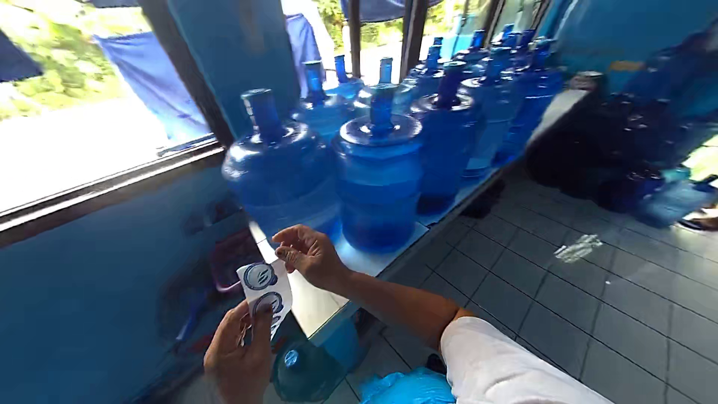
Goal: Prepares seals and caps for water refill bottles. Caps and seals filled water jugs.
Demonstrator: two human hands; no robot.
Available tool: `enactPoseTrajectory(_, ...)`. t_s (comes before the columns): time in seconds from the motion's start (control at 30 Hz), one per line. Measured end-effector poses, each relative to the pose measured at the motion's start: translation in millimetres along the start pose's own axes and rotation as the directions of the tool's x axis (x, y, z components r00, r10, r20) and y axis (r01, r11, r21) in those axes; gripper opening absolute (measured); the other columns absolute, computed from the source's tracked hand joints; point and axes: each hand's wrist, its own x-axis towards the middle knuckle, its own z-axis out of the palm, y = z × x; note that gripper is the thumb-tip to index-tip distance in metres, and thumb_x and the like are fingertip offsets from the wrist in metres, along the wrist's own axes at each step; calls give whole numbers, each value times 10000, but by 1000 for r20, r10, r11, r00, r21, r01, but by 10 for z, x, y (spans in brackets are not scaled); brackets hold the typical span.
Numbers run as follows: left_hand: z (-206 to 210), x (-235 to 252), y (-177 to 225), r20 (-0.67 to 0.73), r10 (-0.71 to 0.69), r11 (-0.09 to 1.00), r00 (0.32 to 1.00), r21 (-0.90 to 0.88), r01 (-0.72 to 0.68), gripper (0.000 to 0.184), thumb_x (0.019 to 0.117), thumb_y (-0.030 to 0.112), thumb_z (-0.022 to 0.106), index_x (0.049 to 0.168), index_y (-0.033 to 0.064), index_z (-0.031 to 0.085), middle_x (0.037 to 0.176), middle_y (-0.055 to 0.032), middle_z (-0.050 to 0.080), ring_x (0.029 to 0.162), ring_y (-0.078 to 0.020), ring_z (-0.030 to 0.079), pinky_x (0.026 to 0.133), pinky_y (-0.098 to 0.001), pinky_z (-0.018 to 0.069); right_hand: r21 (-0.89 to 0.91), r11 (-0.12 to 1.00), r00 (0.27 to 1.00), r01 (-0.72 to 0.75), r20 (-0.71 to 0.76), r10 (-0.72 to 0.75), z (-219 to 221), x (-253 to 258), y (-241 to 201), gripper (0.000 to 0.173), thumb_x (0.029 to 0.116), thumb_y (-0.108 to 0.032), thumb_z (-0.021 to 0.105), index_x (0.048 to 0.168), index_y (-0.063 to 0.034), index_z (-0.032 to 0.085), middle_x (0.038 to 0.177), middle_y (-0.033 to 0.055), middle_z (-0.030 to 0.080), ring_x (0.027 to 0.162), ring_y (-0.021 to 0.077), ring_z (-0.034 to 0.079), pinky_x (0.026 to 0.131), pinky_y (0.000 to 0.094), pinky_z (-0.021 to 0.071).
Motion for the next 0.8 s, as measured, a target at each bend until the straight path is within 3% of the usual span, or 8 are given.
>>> enactPoseTrajectory(0.03,199,-22,30,34,9,1000,999,-12,-8,220,935,39,633,1091,-115,649,1008,-29,717,940,38,664,864,-168,567,-102,987,990,123,-58,-130,-243,-82,-23,228,946,13,643,1146,121,650,979,165,677,786,124,662,714,258,582)
enactPoseTrajectory(0.1,654,-48,110,105,27,998,994,-65,-21,228,936,8,619,1106,-144,630,1028,-41,714,951,46,655,867,-163,559,-309,861,894,403,-69,-443,-755,-272,-71,173,901,-13,679,1023,109,695,978,199,688,890,195,674,796,290,578)
enactPoseTrajectory(0.2,1490,-89,320,224,60,984,973,-174,-21,196,967,41,628,1105,-96,654,1017,18,707,948,61,637,859,-157,549,-462,701,815,543,90,-572,-1574,-602,-196,141,898,-89,684,952,23,752,965,183,694,998,292,649,921,388,535)
enactPoseTrajectory(0.27,2103,-161,467,284,96,968,954,-248,-23,191,964,65,638,1099,-66,671,995,25,702,933,54,629,848,-156,541,-478,707,836,522,119,-536,-2155,-819,-256,142,896,-60,680,977,32,752,1008,198,691,1033,308,642,951,391,523)
enactPoseTrajectory(0.5,3970,-358,1014,422,241,864,874,-504,5,170,966,124,640,1101,58,720,988,35,695,933,1,640,848,-177,544,-584,748,874,314,-130,-468,-3982,-1602,-673,129,912,12,670,1008,89,707,1017,209,712,1044,253,684,976,339,547)
enactPoseTrajectory(0.7,5021,-573,1330,607,307,791,733,-591,158,238,967,251,696,1103,55,701,970,19,683,902,-7,655,822,-196,570,-656,744,817,125,-358,-453,-4795,-2194,-866,109,928,15,664,1004,82,703,1003,171,731,1011,177,707,929,307,585)
enactPoseTrajectory(0.8,5452,-654,1414,631,351,764,692,-620,178,174,950,157,695,1055,20,716,965,-15,700,909,-22,666,830,-198,575,-696,717,788,35,-421,-448,-5089,-2388,-888,111,949,-6,659,1006,69,718,1006,155,735,1006,161,707,922,300,589)
